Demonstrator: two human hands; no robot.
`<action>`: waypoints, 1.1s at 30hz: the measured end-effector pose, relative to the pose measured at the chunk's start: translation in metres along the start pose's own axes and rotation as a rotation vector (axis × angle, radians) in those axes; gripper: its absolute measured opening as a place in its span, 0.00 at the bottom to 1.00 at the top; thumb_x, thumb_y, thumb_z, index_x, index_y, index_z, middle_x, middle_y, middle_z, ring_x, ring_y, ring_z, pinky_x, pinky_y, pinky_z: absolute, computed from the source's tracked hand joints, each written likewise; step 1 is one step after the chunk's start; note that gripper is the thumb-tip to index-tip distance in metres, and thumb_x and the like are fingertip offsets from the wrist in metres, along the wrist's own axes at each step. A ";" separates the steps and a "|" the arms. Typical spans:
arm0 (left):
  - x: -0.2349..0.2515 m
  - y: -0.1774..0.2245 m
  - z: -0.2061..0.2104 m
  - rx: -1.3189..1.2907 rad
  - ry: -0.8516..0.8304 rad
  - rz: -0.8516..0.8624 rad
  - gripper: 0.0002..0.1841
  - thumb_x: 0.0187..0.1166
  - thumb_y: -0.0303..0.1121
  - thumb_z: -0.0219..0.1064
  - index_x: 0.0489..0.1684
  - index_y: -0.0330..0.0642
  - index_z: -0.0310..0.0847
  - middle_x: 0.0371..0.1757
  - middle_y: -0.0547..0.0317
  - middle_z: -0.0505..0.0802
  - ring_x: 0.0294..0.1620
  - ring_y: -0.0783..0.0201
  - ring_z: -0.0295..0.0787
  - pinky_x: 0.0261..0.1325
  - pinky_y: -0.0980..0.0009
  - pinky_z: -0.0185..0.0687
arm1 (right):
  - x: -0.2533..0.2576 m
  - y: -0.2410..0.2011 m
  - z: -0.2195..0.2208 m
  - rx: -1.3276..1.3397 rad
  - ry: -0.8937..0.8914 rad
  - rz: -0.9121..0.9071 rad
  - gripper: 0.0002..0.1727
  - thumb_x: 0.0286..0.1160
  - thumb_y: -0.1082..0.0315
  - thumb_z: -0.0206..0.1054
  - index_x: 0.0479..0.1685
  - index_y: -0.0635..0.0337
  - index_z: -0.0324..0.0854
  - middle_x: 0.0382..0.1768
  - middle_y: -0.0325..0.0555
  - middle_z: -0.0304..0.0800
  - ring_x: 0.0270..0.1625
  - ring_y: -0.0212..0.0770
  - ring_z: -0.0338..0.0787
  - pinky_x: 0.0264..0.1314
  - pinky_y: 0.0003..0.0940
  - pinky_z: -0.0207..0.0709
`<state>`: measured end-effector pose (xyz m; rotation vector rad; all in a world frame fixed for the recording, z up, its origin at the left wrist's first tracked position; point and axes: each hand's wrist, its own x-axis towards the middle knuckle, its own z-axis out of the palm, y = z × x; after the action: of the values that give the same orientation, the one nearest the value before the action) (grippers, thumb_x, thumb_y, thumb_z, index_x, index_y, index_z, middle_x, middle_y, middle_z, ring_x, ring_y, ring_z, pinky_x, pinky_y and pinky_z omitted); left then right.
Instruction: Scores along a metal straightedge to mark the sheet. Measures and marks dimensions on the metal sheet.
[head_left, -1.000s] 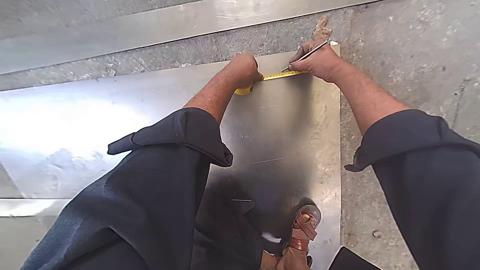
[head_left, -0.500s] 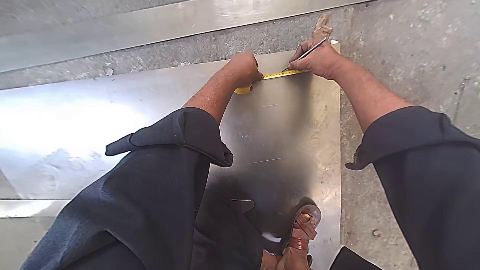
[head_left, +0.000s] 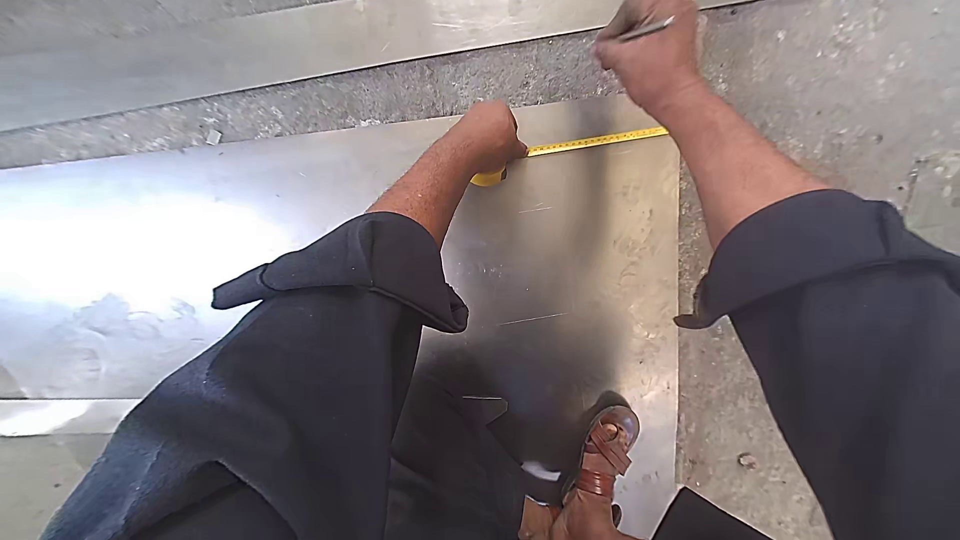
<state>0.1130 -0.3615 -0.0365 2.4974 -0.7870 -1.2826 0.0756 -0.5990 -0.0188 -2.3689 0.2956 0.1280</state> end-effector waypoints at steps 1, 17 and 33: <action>0.000 -0.001 -0.001 0.002 0.008 0.002 0.22 0.85 0.48 0.65 0.34 0.34 0.87 0.37 0.41 0.91 0.43 0.43 0.90 0.50 0.39 0.81 | 0.003 0.000 -0.001 0.199 0.090 0.032 0.10 0.66 0.66 0.80 0.38 0.63 0.88 0.35 0.41 0.96 0.38 0.35 0.97 0.51 0.36 0.93; -0.001 0.001 -0.003 0.014 0.011 0.002 0.22 0.84 0.47 0.65 0.33 0.33 0.86 0.37 0.39 0.91 0.45 0.41 0.89 0.50 0.37 0.79 | -0.046 0.023 0.013 0.368 -0.274 0.218 0.07 0.64 0.71 0.82 0.36 0.60 0.90 0.32 0.36 0.95 0.35 0.26 0.91 0.48 0.25 0.86; 0.000 0.003 -0.004 0.003 -0.001 -0.032 0.21 0.84 0.48 0.66 0.34 0.34 0.86 0.37 0.40 0.90 0.45 0.42 0.89 0.49 0.38 0.80 | -0.038 0.026 0.013 0.303 -0.318 0.214 0.07 0.64 0.68 0.83 0.35 0.58 0.90 0.31 0.34 0.94 0.34 0.24 0.89 0.46 0.25 0.85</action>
<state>0.1151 -0.3641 -0.0331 2.5223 -0.7528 -1.2934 0.0319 -0.6014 -0.0384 -1.9758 0.3835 0.5185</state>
